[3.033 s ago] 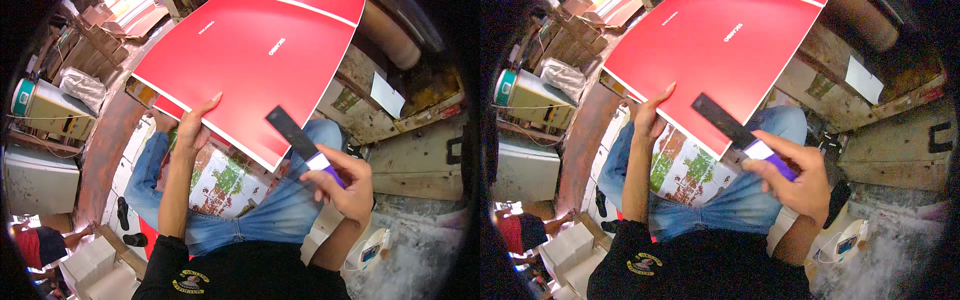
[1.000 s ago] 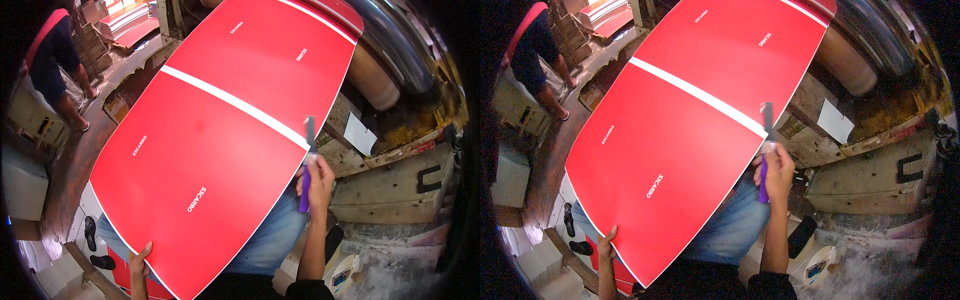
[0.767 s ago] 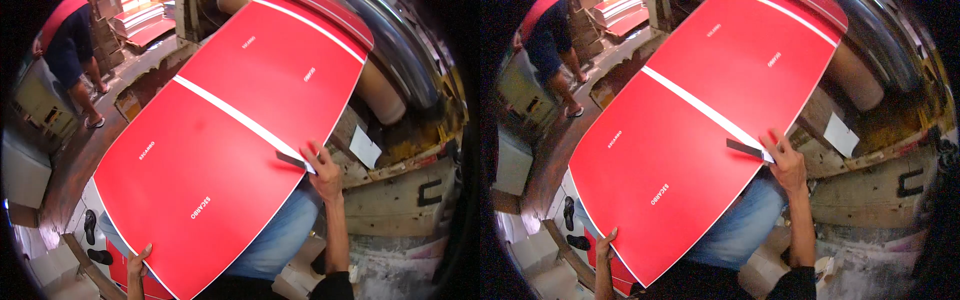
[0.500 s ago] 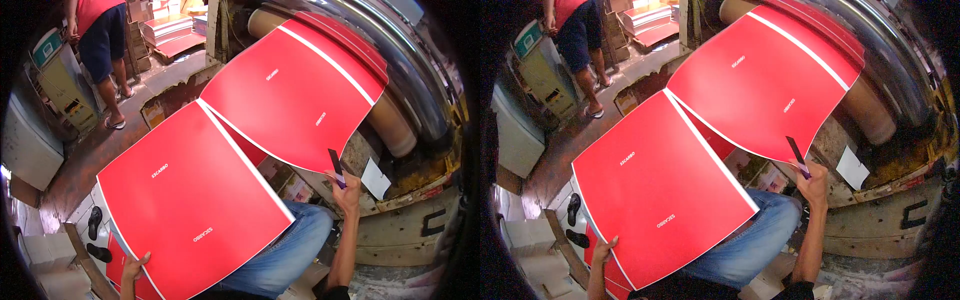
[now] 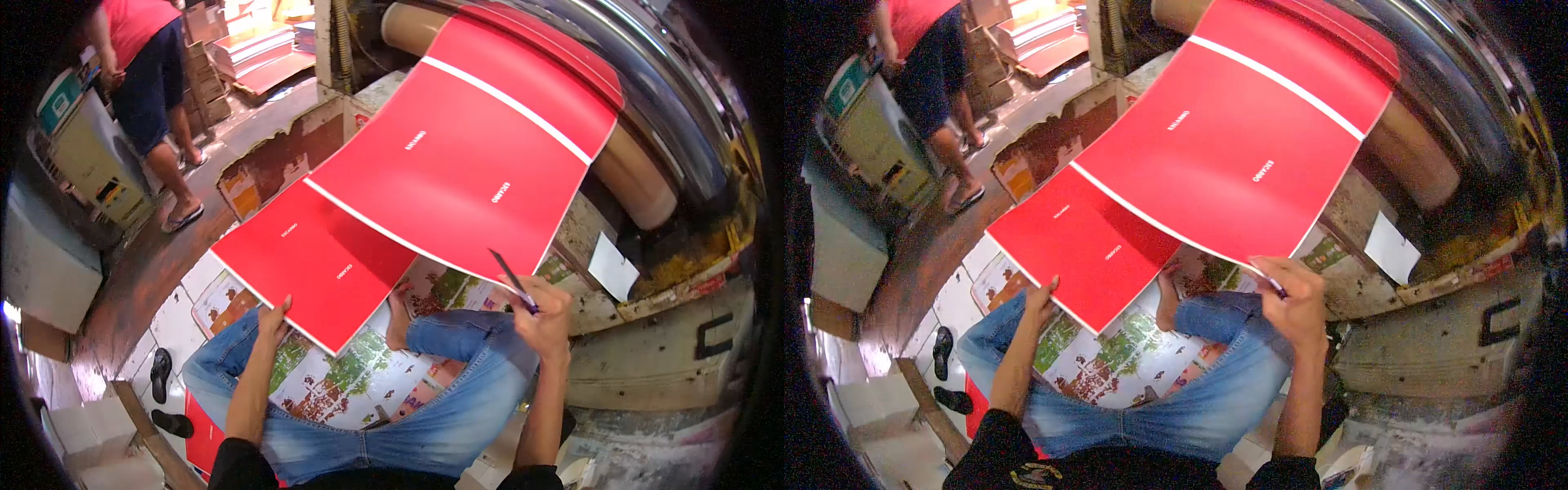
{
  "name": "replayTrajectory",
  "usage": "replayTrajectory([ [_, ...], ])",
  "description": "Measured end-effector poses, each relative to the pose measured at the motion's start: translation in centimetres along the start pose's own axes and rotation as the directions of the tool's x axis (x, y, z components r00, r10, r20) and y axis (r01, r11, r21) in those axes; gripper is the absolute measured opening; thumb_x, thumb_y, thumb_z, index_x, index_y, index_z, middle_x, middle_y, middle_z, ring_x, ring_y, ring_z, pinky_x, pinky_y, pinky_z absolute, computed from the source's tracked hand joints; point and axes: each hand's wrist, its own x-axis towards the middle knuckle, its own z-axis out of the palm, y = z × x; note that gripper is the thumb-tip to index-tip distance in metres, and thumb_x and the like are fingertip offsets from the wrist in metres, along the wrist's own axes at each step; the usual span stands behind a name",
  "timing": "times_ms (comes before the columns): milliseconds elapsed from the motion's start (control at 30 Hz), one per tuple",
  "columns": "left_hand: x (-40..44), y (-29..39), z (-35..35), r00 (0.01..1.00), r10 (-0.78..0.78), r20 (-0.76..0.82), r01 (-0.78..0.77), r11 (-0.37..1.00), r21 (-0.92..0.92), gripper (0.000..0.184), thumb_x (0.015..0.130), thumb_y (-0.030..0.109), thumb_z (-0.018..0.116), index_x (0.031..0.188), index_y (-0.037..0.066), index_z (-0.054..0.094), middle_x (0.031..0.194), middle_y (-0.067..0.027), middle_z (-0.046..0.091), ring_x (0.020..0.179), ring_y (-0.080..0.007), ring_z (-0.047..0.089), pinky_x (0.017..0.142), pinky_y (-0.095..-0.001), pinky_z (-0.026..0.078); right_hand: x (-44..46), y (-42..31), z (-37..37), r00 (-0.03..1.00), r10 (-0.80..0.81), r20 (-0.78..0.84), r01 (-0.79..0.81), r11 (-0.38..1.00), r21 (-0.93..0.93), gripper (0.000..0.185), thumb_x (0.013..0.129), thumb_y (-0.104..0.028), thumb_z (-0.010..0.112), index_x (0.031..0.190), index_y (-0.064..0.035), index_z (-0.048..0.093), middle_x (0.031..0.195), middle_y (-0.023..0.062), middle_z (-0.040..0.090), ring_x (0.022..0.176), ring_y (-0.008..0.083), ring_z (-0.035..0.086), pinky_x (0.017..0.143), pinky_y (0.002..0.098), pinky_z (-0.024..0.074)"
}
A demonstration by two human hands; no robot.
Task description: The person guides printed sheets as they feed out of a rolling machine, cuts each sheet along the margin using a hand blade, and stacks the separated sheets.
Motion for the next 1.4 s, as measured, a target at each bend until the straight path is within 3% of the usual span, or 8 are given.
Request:
replayTrajectory([
  [200, 4.6, -2.1, 9.8, 0.975, 0.154, -0.163, -0.083, 0.923, 0.376, 0.053, 0.073, 0.001, 0.072, 0.121, 0.001, 0.050, 0.105, -0.0095, 0.061, 0.094, -0.0224, 0.060, 0.075, -0.0421, 0.056, -3.8, -4.4, 0.6, 0.997, 0.015, 0.076, -0.023, 0.994, 0.108, 0.042, 0.069, 0.002, 0.064, 0.110, -0.0077, 0.069, 0.107, 0.0152, 0.068, 0.087, 0.0273, 0.070, 0.075, 0.0346, 0.0576],
  [333, 7.7, -2.4, 9.4, 0.877, 0.364, 0.314, -0.390, 0.920, 0.024, 0.084, 0.069, 0.016, 0.082, 0.137, 0.001, 0.034, 0.132, -0.0177, 0.049, 0.114, -0.0313, 0.051, 0.097, -0.0489, 0.044, -6.3, -6.2, 1.4, 0.994, 0.031, 0.102, -0.038, 0.997, 0.071, 0.055, 0.064, -0.003, 0.067, 0.119, -0.0078, 0.065, 0.113, 0.0135, 0.066, 0.077, 0.0228, 0.070, 0.065, 0.0308, 0.0577],
  [600, -10.8, 4.1, 13.7, 0.578, 0.143, 0.803, 0.307, 0.874, -0.377, 0.066, 0.091, 0.031, 0.062, 0.142, 0.000, 0.034, 0.139, -0.0239, 0.044, 0.127, -0.0300, 0.046, 0.103, -0.0547, 0.041, -9.7, -7.9, 3.3, 0.993, -0.064, 0.096, 0.056, 0.995, 0.085, 0.053, 0.066, -0.001, 0.066, 0.118, -0.0034, 0.063, 0.116, 0.0119, 0.061, 0.066, 0.0209, 0.068, 0.056, 0.0297, 0.0557],
  [800, -14.3, 5.4, 13.8, 0.844, -0.172, 0.508, 0.207, 0.978, -0.013, 0.043, 0.097, 0.011, 0.054, 0.133, -0.011, 0.043, 0.132, -0.0207, 0.052, 0.116, -0.0259, 0.057, 0.100, -0.0433, 0.050, -11.8, -7.8, 3.4, 0.992, -0.066, -0.104, 0.102, 0.914, 0.394, 0.042, 0.080, -0.014, 0.072, 0.121, -0.0066, 0.063, 0.097, 0.0127, 0.067, 0.062, 0.0168, 0.067, 0.056, 0.0299, 0.0541],
  [967, -17.9, 6.8, 11.9, 0.893, -0.132, 0.430, 0.115, 0.991, 0.065, 0.046, 0.096, 0.010, 0.057, 0.135, -0.006, 0.040, 0.129, -0.0177, 0.053, 0.114, -0.0255, 0.058, 0.097, -0.0395, 0.051, -12.0, -6.8, -4.2, 0.727, 0.545, 0.419, -0.650, 0.347, 0.676, 0.038, 0.094, -0.020, 0.061, 0.128, -0.0035, 0.053, 0.074, 0.0105, 0.067, 0.051, 0.0108, 0.060, 0.044, 0.0249, 0.0483],
  [1033, -19.5, 7.4, 11.4, 0.934, -0.062, 0.353, 0.041, 0.997, 0.066, 0.048, 0.095, 0.010, 0.058, 0.136, -0.005, 0.039, 0.128, -0.0168, 0.054, 0.114, -0.0257, 0.058, 0.097, -0.0390, 0.051, -10.8, -3.1, -5.3, 0.603, 0.766, 0.224, -0.622, 0.275, 0.733, 0.033, 0.098, -0.028, 0.056, 0.121, -0.0055, 0.054, 0.073, 0.0083, 0.066, 0.041, 0.0107, 0.055, 0.035, 0.0256, 0.0446],
  [1133, -19.7, 6.4, 11.4, 0.935, -0.042, 0.353, 0.003, 0.994, 0.110, 0.055, 0.092, 0.012, 0.062, 0.139, -0.002, 0.036, 0.133, -0.0161, 0.051, 0.120, -0.0285, 0.053, 0.099, -0.0436, 0.047, -6.0, 4.9, -7.3, 0.639, 0.744, -0.199, -0.392, 0.536, 0.747, 0.030, 0.101, -0.030, 0.049, 0.112, -0.0030, 0.053, 0.072, 0.0109, 0.065, 0.047, 0.0123, 0.059, 0.040, 0.0234, 0.0465],
  [1400, -20.5, 6.9, 9.9, 0.958, -0.126, 0.258, 0.104, 0.990, 0.099, 0.058, 0.090, 0.009, 0.064, 0.139, -0.002, 0.035, 0.131, -0.0178, 0.052, 0.118, -0.0313, 0.054, 0.099, -0.0468, 0.047, 3.1, 14.0, -5.3, 0.745, 0.665, -0.052, -0.504, 0.613, 0.609, 0.031, 0.098, -0.028, 0.054, 0.106, 0.0007, 0.061, 0.070, 0.0076, 0.064, 0.045, 0.0093, 0.055, 0.040, 0.0223, 0.0415],
])
